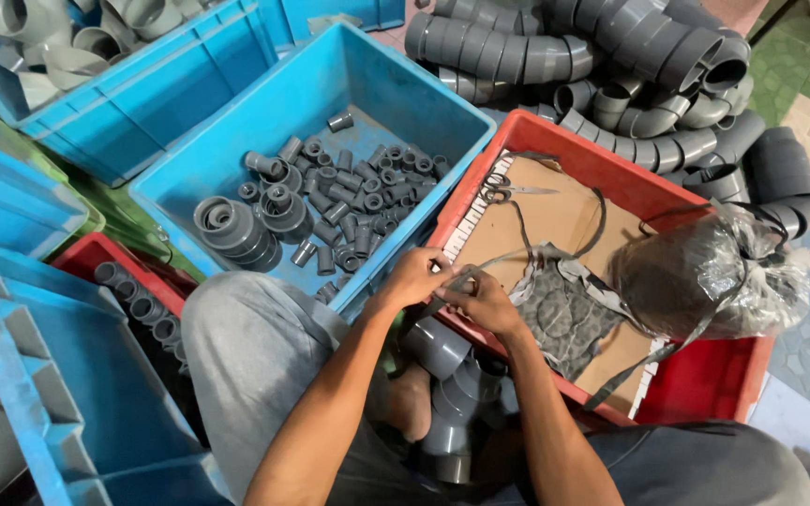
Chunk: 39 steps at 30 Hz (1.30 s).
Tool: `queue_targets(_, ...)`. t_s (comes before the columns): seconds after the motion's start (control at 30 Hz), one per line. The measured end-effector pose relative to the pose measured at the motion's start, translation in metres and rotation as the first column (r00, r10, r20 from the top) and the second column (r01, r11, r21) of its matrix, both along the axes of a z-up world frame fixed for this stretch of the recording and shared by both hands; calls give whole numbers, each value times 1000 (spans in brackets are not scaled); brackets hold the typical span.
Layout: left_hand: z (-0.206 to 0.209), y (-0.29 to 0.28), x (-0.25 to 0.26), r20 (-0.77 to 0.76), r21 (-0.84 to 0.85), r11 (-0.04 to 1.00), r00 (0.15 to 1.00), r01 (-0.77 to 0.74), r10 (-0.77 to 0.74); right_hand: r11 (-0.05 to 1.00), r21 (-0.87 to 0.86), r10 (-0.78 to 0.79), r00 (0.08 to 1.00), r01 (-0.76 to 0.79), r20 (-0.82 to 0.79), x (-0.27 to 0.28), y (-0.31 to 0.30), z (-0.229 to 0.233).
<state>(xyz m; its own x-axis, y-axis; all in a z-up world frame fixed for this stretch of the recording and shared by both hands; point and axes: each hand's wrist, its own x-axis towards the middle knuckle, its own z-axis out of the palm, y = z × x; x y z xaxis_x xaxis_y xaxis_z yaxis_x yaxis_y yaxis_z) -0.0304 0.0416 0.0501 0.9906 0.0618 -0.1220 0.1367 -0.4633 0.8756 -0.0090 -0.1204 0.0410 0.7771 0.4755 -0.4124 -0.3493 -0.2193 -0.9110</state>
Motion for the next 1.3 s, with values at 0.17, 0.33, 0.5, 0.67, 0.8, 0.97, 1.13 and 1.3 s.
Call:
queue_targets(0.17, -12, 7, -1, -33, -45, 997, 998, -56, 54, 935, -224, -241, 955, 277, 174, 33, -28, -10)
queue_targets(0.33, -20, 32, -6, -63, -78, 985, 987, -153, 148, 774, -436, -308, 875, 459, 373, 63, -75, -4)
queue_targets(0.5, -26, 48, -12, -156, -180, 949, 960, -258, 231, 730, -515, -223, 868, 450, 443, 68, -61, 8)
queue_targets(0.67, -29, 62, -15, -206, -380, 858, 936, -345, 285, 841, -442, -166, 926, 313, 340, 69, -41, 0)
queue_targets(0.8, -31, 78, -12, -230, -476, 726, 867, -496, 442, 777, -557, 10, 879, 294, 478, 80, -26, -13)
queue_targets(0.97, -41, 100, 4, -278, -467, 521, 678, -715, 681, 888, -390, 24, 821, 245, 570, 63, 32, 24)
queue_targets(1.13, -68, 123, 15, -395, -406, 345, 503, -846, 768, 959, -209, -34, 812, 190, 582, 58, 105, 18)
queue_targets(1.3, -107, 154, 18, -231, 18, 381, 367, -924, 901, 991, -124, 113, 816, -51, 567, 54, 176, 20)
